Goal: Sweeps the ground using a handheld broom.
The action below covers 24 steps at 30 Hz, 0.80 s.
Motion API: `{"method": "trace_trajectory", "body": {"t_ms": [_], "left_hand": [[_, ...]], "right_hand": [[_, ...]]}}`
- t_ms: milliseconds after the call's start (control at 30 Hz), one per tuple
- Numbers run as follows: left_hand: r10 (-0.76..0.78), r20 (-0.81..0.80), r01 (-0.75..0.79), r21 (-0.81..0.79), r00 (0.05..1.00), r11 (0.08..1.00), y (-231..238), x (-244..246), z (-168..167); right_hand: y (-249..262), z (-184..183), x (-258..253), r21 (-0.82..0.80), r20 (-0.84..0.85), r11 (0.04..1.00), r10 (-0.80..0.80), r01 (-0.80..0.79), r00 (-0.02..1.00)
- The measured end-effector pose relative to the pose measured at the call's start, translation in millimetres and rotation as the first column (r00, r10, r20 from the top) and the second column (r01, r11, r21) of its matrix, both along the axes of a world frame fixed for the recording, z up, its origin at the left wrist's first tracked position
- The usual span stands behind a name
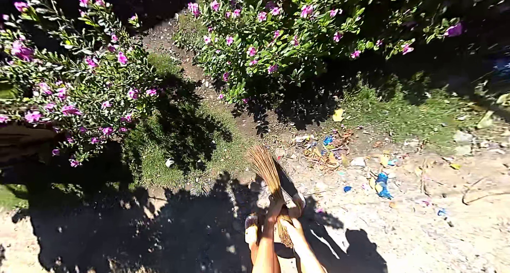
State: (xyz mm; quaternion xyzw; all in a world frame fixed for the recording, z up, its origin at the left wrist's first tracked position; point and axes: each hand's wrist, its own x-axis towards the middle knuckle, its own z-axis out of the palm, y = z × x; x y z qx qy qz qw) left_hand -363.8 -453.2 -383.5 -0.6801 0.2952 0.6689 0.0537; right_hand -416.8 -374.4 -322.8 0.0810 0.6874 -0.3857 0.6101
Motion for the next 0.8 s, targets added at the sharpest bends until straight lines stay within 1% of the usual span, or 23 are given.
{"method": "trace_trajectory", "body": {"t_ms": [33, 67, 100, 133, 167, 200, 233, 300, 333, 367, 400, 433, 500, 533, 600, 633, 667, 700, 733, 767, 800], "left_hand": [[-0.069, -0.058, 0.069, -0.011, 0.996, 0.998, 14.9, -22.6, -8.3], [-0.146, -0.146, 0.138, -0.062, 0.979, 0.988, 37.3, -38.5, -17.6], [-0.257, -0.244, 0.233, -0.122, 0.935, 0.965, 57.1, -48.0, -28.4], [-0.358, -0.274, 0.330, -0.144, 0.893, 0.933, 65.8, -64.5, -23.6], [-0.395, -0.277, 0.393, -0.066, 0.876, 0.917, 66.8, -87.1, -1.8], [-0.383, -0.313, 0.409, 0.018, 0.869, 0.912, 69.5, -104.5, 16.8], [-0.359, -0.372, 0.393, 0.017, 0.856, 0.919, 71.8, -110.7, 29.5], [-0.343, -0.520, 0.378, -0.041, 0.783, 0.925, 73.6, -106.7, 35.9], [-0.323, -0.528, 0.359, -0.037, 0.785, 0.933, 66.7, -101.6, 51.0], [-0.291, -0.490, 0.322, -0.022, 0.821, 0.946, 55.6, -92.9, 71.6], [-0.253, -0.436, 0.272, -0.020, 0.864, 0.962, 46.5, -78.6, 82.9], [-0.232, -0.396, 0.233, -0.045, 0.888, 0.971, 36.9, -57.8, 81.1], [-0.149, -0.229, 0.129, -0.098, 0.962, 0.987, 6.6, -16.8, 83.3], [-0.078, -0.131, 0.064, -0.108, 0.988, 0.992, -13.7, 0.5, 82.6], [0.084, 0.021, -0.079, -0.181, 0.996, 0.980, -63.6, 29.4, 76.6], [0.144, 0.078, -0.120, -0.253, 0.987, 0.960, -89.4, 43.6, 66.2], [0.188, 0.103, -0.152, -0.289, 0.977, 0.945, -116.6, 57.3, 53.4], [0.237, 0.125, -0.186, -0.323, 0.963, 0.928, -145.0, 67.1, 39.3], [0.264, 0.145, -0.200, -0.349, 0.954, 0.915, -174.6, 74.4, 25.5], [0.260, 0.164, -0.187, -0.360, 0.952, 0.914, -206.8, 78.1, 13.6], [0.223, 0.189, -0.146, -0.351, 0.956, 0.925, -238.8, 77.3, 3.7]], "right_hand": [[12.5, 3.8, -12.3, 0.036, -0.085, 0.997, -0.069, 0.072, 0.994], [28.0, 12.2, -25.9, 0.055, -0.161, 0.992, -0.103, 0.113, 0.982], [41.8, 22.4, -37.8, 0.076, -0.243, 0.988, -0.115, 0.137, 0.963], [50.8, 32.9, -47.5, 0.084, -0.305, 0.986, -0.112, 0.144, 0.946], [57.1, 44.7, -53.9, 0.103, -0.360, 0.986, -0.087, 0.132, 0.929], [61.1, 58.3, -57.2, 0.111, -0.404, 0.988, -0.051, 0.104, 0.913], [59.4, 70.3, -56.4, 0.113, -0.451, 0.989, -0.038, 0.099, 0.892], [51.9, 90.5, -50.1, 0.108, -0.518, 0.989, -0.030, 0.101, 0.855], [49.3, 98.5, -43.2, 0.078, -0.534, 0.993, -0.030, 0.085, 0.845], [47.7, 103.7, -34.8, 0.040, -0.540, 0.998, -0.023, 0.053, 0.841], [46.9, 105.9, -26.5, 0.000, -0.518, 1.000, 0.000, 0.001, 0.856], [43.0, 104.7, -18.5, -0.039, -0.475, 0.998, 0.030, -0.055, 0.879], [15.4, 102.3, -6.1, -0.100, -0.296, 0.987, 0.088, -0.123, 0.951], [-6.6, 96.6, -0.9, -0.120, -0.207, 0.981, 0.128, -0.155, 0.970], [-60.2, 72.3, 7.6, -0.183, -0.028, 0.950, 0.253, -0.254, 0.967], [-90.7, 54.2, 11.6, -0.233, 0.047, 0.924, 0.323, -0.304, 0.945], [-121.7, 35.7, 15.3, -0.287, 0.102, 0.898, 0.376, -0.334, 0.921], [-151.6, 17.3, 20.5, -0.335, 0.135, 0.882, 0.394, -0.333, 0.909], [-180.4, 0.5, 27.2, -0.372, 0.163, 0.880, 0.375, -0.295, 0.912], [-209.8, -14.0, 33.1, -0.393, 0.192, 0.886, 0.342, -0.247, 0.920], [-237.2, -26.5, 37.8, -0.387, 0.218, 0.900, 0.299, -0.199, 0.929]]}}
